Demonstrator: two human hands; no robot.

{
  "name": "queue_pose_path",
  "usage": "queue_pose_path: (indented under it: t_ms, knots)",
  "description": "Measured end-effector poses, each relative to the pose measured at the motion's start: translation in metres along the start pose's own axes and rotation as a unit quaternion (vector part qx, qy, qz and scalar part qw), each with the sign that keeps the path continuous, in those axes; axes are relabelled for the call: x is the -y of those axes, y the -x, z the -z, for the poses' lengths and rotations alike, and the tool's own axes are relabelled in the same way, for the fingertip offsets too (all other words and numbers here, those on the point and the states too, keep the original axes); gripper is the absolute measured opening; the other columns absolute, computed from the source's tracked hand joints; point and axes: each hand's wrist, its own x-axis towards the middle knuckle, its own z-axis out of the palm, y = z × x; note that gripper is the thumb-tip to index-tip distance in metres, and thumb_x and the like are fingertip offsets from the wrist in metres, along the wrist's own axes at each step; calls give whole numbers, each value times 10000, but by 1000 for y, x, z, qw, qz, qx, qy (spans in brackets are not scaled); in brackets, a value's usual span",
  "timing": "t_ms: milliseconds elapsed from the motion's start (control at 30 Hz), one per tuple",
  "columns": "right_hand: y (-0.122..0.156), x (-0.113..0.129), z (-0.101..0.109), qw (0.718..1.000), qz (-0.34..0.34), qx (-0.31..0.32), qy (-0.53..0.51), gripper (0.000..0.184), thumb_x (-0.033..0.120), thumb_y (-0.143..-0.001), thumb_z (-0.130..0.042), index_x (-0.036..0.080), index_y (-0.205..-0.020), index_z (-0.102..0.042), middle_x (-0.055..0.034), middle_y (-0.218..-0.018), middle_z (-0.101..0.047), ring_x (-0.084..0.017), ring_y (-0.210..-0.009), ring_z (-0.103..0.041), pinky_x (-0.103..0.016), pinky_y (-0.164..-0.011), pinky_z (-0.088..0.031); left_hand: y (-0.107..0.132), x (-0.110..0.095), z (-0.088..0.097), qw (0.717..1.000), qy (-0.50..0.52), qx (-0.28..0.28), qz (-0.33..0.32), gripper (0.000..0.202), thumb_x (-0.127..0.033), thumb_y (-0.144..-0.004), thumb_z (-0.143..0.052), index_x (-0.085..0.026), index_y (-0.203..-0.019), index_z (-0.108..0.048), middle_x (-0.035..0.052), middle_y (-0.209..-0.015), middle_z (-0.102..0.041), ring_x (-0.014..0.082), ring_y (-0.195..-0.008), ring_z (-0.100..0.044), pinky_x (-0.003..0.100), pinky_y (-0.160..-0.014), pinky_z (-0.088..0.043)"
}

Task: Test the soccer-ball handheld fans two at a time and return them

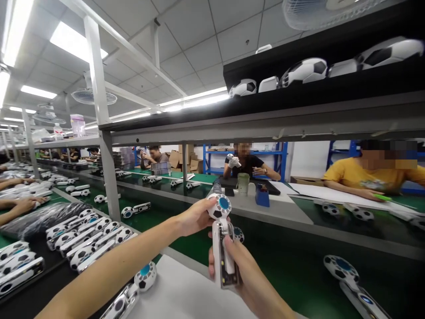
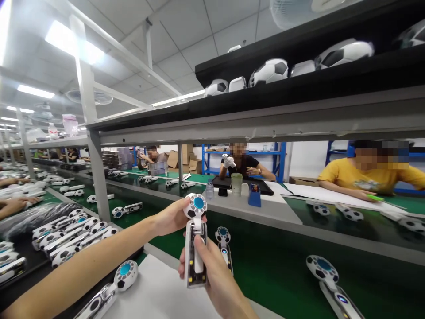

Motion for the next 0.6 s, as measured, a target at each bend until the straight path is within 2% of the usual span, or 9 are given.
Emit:
queue_pose_path:
  t_ms: [33,100,200,267,367,433,533,600]
  knots:
    - [4,5,-2,998,-25,18,-54,479,616,-910,-567,160,-1055,-561,-30,-734,-654,-163,-578,-617,-278,-557,-494,-2,5,3,1000,-13,2,4,757,-760,-898,-265,-175,-1277,-560,148,-1251,-659,281,-1141,-626,406,-929,-515]
    - [9,16,1,996,-43,-3,-77,409,548,-900,-632,160,-1006,-557,-11,-672,-632,-129,-492,-556,-242,-491,-459,-7,24,20,997,-62,-15,31,705,-699,-945,-236,-174,-1278,-568,139,-1263,-648,253,-1149,-619,419,-938,-514]
    - [9,32,13,995,-45,-82,-34,309,438,-904,-650,187,-1056,-554,0,-675,-635,-122,-469,-538,-223,-452,-445,-10,63,70,972,-187,-88,115,435,-504,-958,-505,-155,-1196,-613,111,-1220,-643,243,-1101,-623,474,-948,-506]
    - [8,39,23,992,-52,-114,-28,287,406,-906,-637,204,-1094,-556,-6,-716,-656,-129,-487,-551,-225,-452,-452,-6,89,113,929,-281,-158,182,338,-382,-929,-604,-166,-1188,-615,100,-1258,-612,249,-1113,-602,482,-958,-499]
    - [4,42,40,987,-57,-151,-26,361,515,-908,-612,180,-1043,-598,-21,-659,-654,-136,-476,-550,-229,-453,-463,4,120,178,843,-392,-253,267,372,-347,-926,-612,-170,-1252,-578,108,-1313,-570,264,-1143,-584,498,-955,-501]
    - [2,43,51,982,-44,-181,-12,427,587,-888,-604,162,-937,-624,-28,-573,-626,-144,-451,-545,-225,-432,-457,11,136,213,784,-454,-295,305,396,-343,-925,-613,-175,-1280,-560,114,-1347,-546,278,-1176,-564,516,-972,-487]
    - [1,46,62,974,-2,-228,1,386,550,-910,-580,170,-843,-596,-35,-538,-615,-158,-423,-545,-225,-390,-433,18,158,248,713,-524,-320,337,410,-344,-926,-608,-178,-1296,-548,118,-1381,-520,293,-1214,-535,534,-998,-460]
    - [2,51,64,967,36,-251,-2,302,476,-953,-540,186,-872,-562,-28,-570,-627,-158,-413,-543,-219,-369,-410,20,173,263,688,-552,-317,349,406,-354,-929,-601,-176,-1290,-550,117,-1370,-528,290,-1216,-532,531,-1007,-448]
